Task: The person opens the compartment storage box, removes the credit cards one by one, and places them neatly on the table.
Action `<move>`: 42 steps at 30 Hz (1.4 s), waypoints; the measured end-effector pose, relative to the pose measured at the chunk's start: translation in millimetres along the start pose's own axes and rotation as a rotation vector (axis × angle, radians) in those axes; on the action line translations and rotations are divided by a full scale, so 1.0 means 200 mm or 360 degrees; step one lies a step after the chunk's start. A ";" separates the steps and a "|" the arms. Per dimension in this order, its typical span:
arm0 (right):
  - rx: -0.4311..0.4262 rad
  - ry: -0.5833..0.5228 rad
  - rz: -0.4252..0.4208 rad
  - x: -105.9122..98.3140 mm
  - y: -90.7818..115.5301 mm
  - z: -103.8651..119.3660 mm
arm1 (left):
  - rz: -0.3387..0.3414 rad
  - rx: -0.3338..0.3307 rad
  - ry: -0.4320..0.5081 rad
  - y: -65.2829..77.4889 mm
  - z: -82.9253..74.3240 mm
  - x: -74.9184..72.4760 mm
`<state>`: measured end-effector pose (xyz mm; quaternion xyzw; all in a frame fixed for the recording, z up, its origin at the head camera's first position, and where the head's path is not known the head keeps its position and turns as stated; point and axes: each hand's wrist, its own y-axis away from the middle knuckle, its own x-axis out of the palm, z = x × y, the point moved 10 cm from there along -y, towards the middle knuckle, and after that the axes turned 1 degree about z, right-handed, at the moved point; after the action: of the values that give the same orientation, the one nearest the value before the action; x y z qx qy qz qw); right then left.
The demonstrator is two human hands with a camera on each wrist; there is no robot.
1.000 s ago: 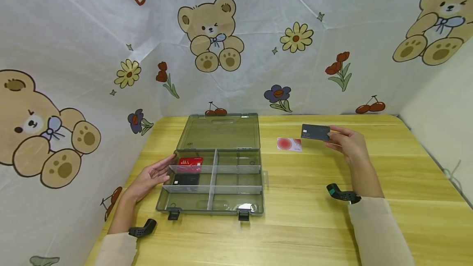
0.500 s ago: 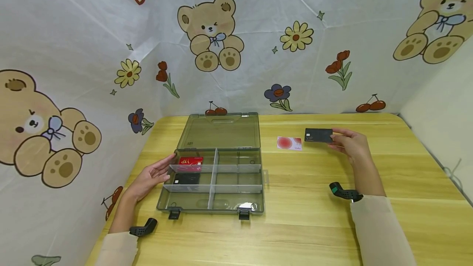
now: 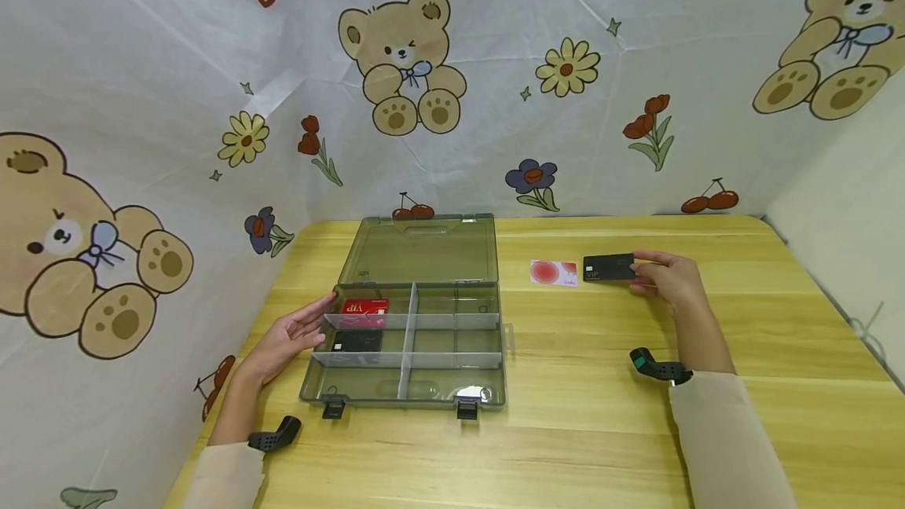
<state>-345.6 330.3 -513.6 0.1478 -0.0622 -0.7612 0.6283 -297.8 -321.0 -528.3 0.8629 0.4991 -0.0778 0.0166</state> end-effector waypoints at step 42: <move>-0.0100 0.0238 0.0034 0.05 0.00 0.00 | 0.0001 -0.0003 0.0004 0.00 0.00 0.00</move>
<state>-347.4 319.8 -515.5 0.1839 0.0072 -0.7430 0.6435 -297.9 -320.9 -528.5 0.8631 0.4990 -0.0763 0.0168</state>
